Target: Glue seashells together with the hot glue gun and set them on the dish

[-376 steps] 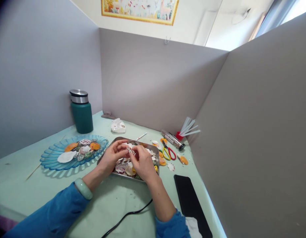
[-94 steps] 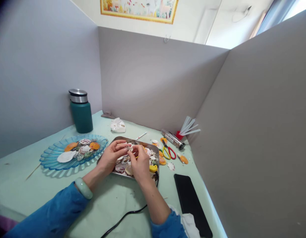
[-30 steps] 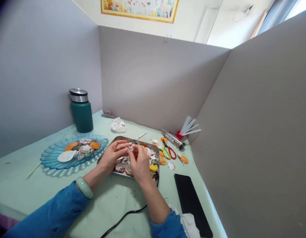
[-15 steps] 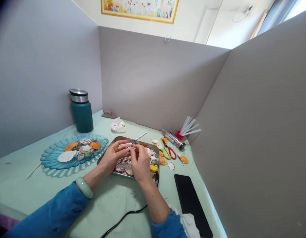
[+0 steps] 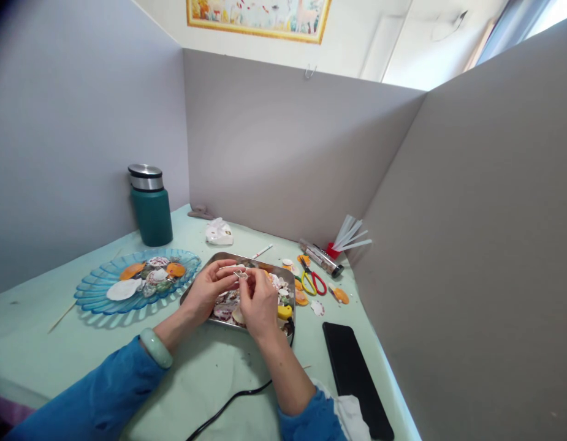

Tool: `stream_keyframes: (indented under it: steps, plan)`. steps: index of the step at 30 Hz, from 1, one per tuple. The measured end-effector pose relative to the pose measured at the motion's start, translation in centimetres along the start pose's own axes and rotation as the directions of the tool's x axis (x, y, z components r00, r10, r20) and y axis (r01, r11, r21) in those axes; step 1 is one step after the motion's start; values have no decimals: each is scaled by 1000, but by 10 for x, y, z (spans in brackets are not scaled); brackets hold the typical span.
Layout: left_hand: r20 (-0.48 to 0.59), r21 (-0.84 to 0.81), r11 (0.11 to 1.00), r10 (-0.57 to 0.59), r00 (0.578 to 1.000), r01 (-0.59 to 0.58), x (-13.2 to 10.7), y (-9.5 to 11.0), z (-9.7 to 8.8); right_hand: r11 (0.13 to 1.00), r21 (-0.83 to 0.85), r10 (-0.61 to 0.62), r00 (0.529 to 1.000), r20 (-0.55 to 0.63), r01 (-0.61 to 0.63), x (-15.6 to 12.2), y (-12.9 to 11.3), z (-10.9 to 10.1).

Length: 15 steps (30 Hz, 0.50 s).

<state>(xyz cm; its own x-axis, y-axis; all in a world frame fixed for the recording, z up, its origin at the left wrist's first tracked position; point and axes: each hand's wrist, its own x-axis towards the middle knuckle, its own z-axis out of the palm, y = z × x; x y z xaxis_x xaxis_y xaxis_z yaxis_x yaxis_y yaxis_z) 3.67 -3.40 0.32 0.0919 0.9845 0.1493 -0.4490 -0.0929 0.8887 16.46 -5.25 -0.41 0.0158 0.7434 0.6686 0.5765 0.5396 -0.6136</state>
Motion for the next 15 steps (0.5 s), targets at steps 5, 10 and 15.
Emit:
stream_keyframes:
  steps: [5, 10, 15]
  plan:
    - [-8, 15, 1000, -16, 1000, 16, 0, 0, 0, 999, 30, 40, 999, -3, -40, 0, -1, -1]
    - [11, 17, 1000, -16, 1000, 15, 1, -4, -3, 996, 48, 70, 998, -1, -70, 1, 0, 0]
    - [9, 21, 999, -27, 1000, 27, 2, -3, -2, 997, 31, 71, 997, -15, -70, 1, 0, 0]
